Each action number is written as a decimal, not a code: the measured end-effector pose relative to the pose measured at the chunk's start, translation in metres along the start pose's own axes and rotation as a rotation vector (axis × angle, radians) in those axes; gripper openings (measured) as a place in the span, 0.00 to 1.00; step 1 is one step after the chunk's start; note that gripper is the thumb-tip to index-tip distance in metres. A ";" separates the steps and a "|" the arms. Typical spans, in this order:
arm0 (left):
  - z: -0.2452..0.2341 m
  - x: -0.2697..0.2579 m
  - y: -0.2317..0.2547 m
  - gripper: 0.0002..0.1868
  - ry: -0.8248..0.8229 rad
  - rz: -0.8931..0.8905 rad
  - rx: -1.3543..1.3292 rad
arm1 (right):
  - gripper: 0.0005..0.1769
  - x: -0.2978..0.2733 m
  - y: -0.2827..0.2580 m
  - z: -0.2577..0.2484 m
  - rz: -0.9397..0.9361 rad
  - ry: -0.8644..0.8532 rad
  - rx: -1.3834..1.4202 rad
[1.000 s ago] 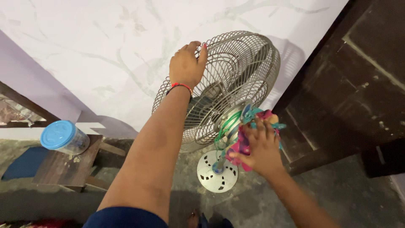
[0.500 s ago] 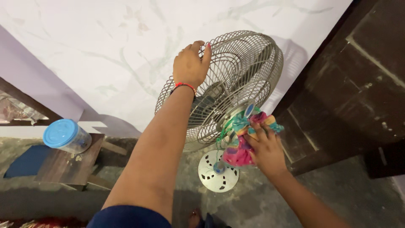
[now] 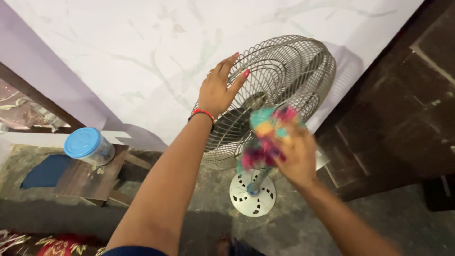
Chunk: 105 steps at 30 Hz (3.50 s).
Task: The person cleans the metal cage and motor housing of a floor fan using a cloth, wiping the exterior surfaces and reaching between the grill bars.
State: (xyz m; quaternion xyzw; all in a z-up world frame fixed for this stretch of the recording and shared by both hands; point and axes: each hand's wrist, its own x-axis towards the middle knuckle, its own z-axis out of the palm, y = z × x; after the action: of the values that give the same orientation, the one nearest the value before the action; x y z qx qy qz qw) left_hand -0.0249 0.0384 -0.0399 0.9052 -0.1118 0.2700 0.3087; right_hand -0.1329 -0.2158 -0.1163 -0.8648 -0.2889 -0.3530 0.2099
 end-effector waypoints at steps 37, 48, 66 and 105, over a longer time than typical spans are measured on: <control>-0.019 -0.041 -0.051 0.34 -0.130 -0.002 -0.530 | 0.44 0.029 -0.083 0.066 -0.042 -0.051 -0.129; -0.024 -0.039 -0.061 0.36 -0.239 -0.018 -0.597 | 0.39 0.014 -0.091 0.055 -0.239 -0.156 0.028; -0.015 -0.035 -0.076 0.40 -0.299 -0.080 -0.695 | 0.34 -0.029 -0.073 0.100 -0.290 -0.192 -0.060; -0.029 -0.013 -0.065 0.46 -0.431 -0.097 -0.476 | 0.18 0.173 0.076 -0.006 0.223 0.044 -0.134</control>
State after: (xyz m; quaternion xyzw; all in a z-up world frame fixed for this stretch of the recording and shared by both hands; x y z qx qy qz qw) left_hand -0.0242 0.1079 -0.0602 0.8482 -0.1912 0.0234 0.4934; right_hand 0.0148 -0.2149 0.0020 -0.8956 -0.1624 -0.3648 0.1960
